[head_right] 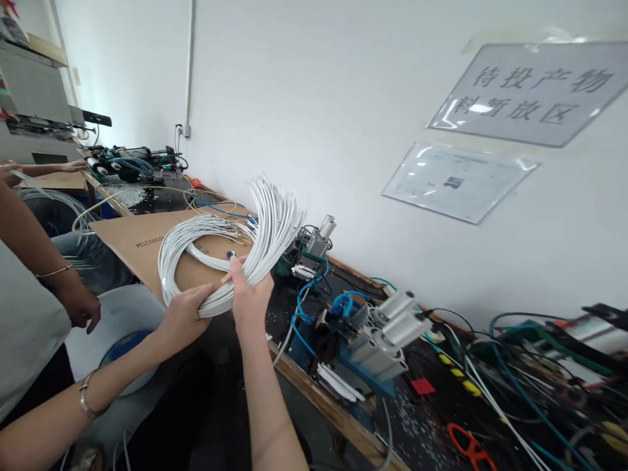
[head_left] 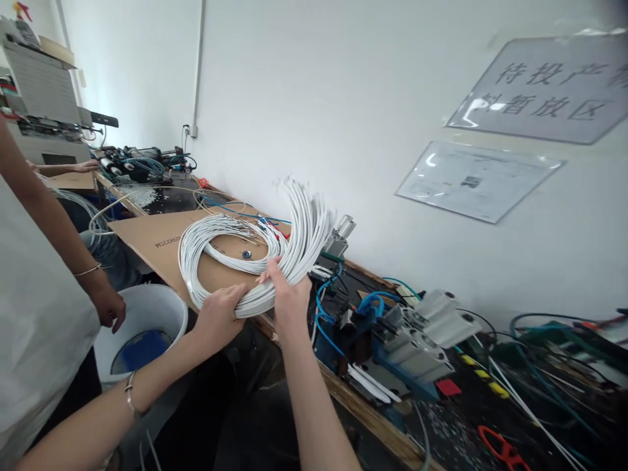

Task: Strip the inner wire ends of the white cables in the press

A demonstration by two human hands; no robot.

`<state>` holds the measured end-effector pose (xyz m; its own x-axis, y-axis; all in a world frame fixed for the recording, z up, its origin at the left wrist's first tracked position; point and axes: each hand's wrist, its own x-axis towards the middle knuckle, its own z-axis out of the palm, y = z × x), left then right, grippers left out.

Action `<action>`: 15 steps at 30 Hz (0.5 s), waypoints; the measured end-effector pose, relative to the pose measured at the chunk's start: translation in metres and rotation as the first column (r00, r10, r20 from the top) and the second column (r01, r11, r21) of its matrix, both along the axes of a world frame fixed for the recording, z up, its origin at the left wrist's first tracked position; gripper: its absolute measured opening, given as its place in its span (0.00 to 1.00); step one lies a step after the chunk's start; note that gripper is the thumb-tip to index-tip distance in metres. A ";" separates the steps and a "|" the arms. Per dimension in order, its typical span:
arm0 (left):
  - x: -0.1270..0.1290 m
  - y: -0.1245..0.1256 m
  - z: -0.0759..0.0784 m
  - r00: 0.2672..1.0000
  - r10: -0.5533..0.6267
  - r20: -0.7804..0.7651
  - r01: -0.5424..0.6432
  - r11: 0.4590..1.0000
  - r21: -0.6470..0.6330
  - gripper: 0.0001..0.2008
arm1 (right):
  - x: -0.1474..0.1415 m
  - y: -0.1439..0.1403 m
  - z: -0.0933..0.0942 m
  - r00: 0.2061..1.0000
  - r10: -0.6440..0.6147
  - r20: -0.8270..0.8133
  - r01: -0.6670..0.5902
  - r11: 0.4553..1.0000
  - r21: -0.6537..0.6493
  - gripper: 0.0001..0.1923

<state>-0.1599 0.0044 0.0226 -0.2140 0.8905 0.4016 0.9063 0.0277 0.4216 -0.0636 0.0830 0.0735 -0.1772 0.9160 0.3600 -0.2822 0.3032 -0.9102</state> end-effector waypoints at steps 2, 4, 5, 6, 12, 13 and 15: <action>0.005 0.025 0.009 0.997 0.075 -0.001 -0.075 0.996 0.038 0.12 | -0.010 0.021 0.024 0.997 -0.006 0.074 0.000 0.997 0.081 0.15; 0.011 0.059 0.018 0.991 0.136 -0.008 -0.135 0.989 0.063 0.13 | -0.019 0.054 0.042 0.983 -0.064 0.173 0.043 0.991 0.125 0.17; 0.013 0.078 0.020 0.987 0.162 -0.011 -0.161 0.985 0.069 0.14 | -0.023 0.072 0.048 0.968 -0.110 0.227 0.080 0.987 0.137 0.17; 0.016 0.096 0.021 0.985 0.173 -0.018 -0.171 0.983 0.072 0.15 | -0.025 0.088 0.051 0.945 -0.160 0.287 0.123 0.982 0.145 0.17; 0.017 0.153 -0.022 0.996 0.083 -0.035 -0.081 0.995 0.060 0.19 | -0.007 0.086 -0.007 0.755 -0.321 0.572 0.216 0.945 0.245 0.18; 0.015 0.156 -0.031 0.998 0.056 -0.024 -0.054 0.997 0.058 0.19 | 0.002 0.066 -0.024 0.743 -0.309 0.595 0.185 0.948 0.260 0.17; 0.011 0.160 -0.042 1.000 0.002 0.012 -0.003 0.998 0.067 0.18 | 0.028 0.016 -0.057 0.730 -0.252 0.635 0.107 0.960 0.258 0.15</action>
